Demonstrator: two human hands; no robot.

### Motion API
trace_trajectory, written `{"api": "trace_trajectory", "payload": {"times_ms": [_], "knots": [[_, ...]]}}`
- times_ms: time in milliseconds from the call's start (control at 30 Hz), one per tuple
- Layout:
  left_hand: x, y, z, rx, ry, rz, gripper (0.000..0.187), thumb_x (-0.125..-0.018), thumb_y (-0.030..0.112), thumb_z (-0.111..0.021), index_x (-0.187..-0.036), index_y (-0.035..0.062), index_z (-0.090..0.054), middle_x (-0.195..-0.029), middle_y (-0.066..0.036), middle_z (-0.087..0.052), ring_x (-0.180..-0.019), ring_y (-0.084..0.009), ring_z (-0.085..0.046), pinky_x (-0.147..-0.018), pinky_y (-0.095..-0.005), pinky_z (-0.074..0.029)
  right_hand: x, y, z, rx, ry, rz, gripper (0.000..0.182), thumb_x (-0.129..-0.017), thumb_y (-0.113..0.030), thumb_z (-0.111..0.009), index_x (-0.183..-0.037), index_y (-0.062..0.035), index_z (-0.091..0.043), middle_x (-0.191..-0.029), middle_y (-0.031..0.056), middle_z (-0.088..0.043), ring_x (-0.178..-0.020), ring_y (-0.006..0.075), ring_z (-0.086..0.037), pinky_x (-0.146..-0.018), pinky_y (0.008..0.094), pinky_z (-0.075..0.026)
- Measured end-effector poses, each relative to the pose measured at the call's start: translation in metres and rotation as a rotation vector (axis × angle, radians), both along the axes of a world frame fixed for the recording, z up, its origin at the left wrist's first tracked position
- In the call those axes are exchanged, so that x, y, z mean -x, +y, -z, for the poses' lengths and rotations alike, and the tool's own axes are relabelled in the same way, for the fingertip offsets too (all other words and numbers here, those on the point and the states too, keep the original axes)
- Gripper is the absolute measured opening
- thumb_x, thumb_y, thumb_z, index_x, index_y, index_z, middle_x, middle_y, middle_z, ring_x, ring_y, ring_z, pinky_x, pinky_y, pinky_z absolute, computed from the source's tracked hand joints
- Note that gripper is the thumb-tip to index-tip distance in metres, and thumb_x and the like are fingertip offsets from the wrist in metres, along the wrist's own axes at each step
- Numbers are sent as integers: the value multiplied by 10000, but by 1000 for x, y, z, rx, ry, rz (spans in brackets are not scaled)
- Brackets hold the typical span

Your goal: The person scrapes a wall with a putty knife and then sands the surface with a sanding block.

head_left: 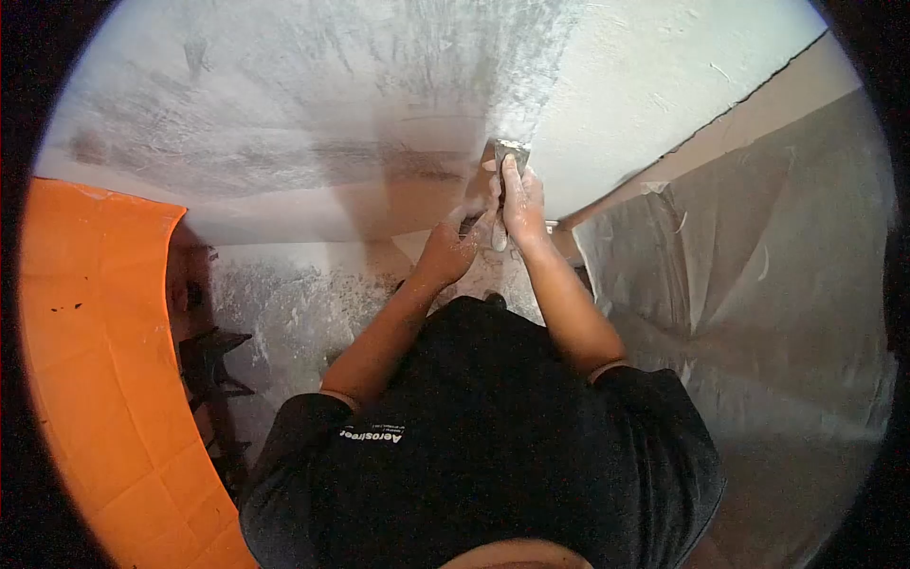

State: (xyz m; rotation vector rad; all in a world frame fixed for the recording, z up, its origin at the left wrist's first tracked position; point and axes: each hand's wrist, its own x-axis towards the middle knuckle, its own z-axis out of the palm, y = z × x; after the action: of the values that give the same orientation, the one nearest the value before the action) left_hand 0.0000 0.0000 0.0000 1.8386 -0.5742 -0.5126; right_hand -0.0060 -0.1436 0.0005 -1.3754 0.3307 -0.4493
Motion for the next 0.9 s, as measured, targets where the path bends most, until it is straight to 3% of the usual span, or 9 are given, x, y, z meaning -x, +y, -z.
{"api": "trace_trajectory", "payload": {"times_ms": [67, 167, 400, 467, 567, 600, 700, 767, 900], "knots": [[-1, 4, -6, -75, -19, -119, 392, -898, 304, -543, -1104, -28, -521, -1032, -205, -614, -966, -314, -598, -861, -364, -443, -5, 6, -3, -160, 89, -14, 367, -935, -373, -481, -770, -50, -538, -531, -14, -441, -425, 76, -400, -397, 232, -333], [-7, -4, 17, 49, -127, -175, 384, -922, 331, -502, -1042, -32, -536, -985, -181, -623, -921, -263, -604, -822, -353, -455, -12, 9, 5, -133, 141, 72, 373, -935, -378, -481, -726, -71, -514, -518, -23, -423, -409, 70, -379, -386, 223, -317], [-46, -40, 7, 309, 155, -102, 411, -962, 368, -403, -1018, -16, -539, -965, -118, -616, -891, -186, -578, -813, -319, -445, -11, 18, 2, -188, 180, 112, 360, -930, -304, -515, -705, -24, -547, -542, -5, -500, -452, 71, -452, -413, 231, -339], [-48, -50, 20, 528, 435, -94, 418, -972, 367, -374, -1030, -11, -541, -943, -81, -599, -882, -171, -554, -823, -298, -430, -10, 22, 5, 184, 215, 175, 373, -929, -295, -508, -740, 21, -569, -565, 47, -550, -455, 114, -482, -437, 278, -371], [-46, -48, 33, 297, 119, -99, 424, -979, 362, -358, -1067, -11, -539, -960, -70, -580, -909, -163, -527, -843, -290, -412, -25, 24, 50, 320, -68, 339, 387, -929, -288, -493, -775, 54, -587, -575, 110, -582, -457, 167, -494, -473, 350, -396], [-48, -51, 28, 301, 122, -98, 424, -979, 362, -358, -1067, -11, -539, -960, -70, -580, -909, -163, -527, -843, -290, -412, -26, 23, 40, 300, -10, 326, 409, -932, -291, -478, -763, 62, -598, -585, 165, -590, -482, 203, -509, -517, 402, -405], [-58, -58, 1, 421, 177, -212, 411, -982, 334, -350, -1108, -14, -530, -1005, -89, -575, -947, -174, -516, -868, -298, -398, -32, 15, 10, 364, 159, 274, 428, -935, -290, -476, -719, 64, -586, -554, 151, -559, -488, 179, -495, -501, 384, -391], [-67, -58, -8, 366, 226, -86, 582, -980, 414, -299, -1328, -49, -355, -1304, -205, -449, -1197, -228, -428, -1004, -321, -313, -40, 14, 6, 357, 127, 282, 435, -934, -273, -489, -671, 63, -574, -522, 115, -528, -493, 146, -474, -479, 362, -375], [-70, -63, 5, 388, 128, -114, 555, -981, 412, -307, -1281, -42, -414, -1210, -181, -517, -1119, -211, -477, -960, -312, -351, -47, 17, 3, 264, -43, 360, 412, -930, -241, -510, -646, 54, -560, -516, 62, -515, -504, 109, -445, -458, 334, -356]]}}
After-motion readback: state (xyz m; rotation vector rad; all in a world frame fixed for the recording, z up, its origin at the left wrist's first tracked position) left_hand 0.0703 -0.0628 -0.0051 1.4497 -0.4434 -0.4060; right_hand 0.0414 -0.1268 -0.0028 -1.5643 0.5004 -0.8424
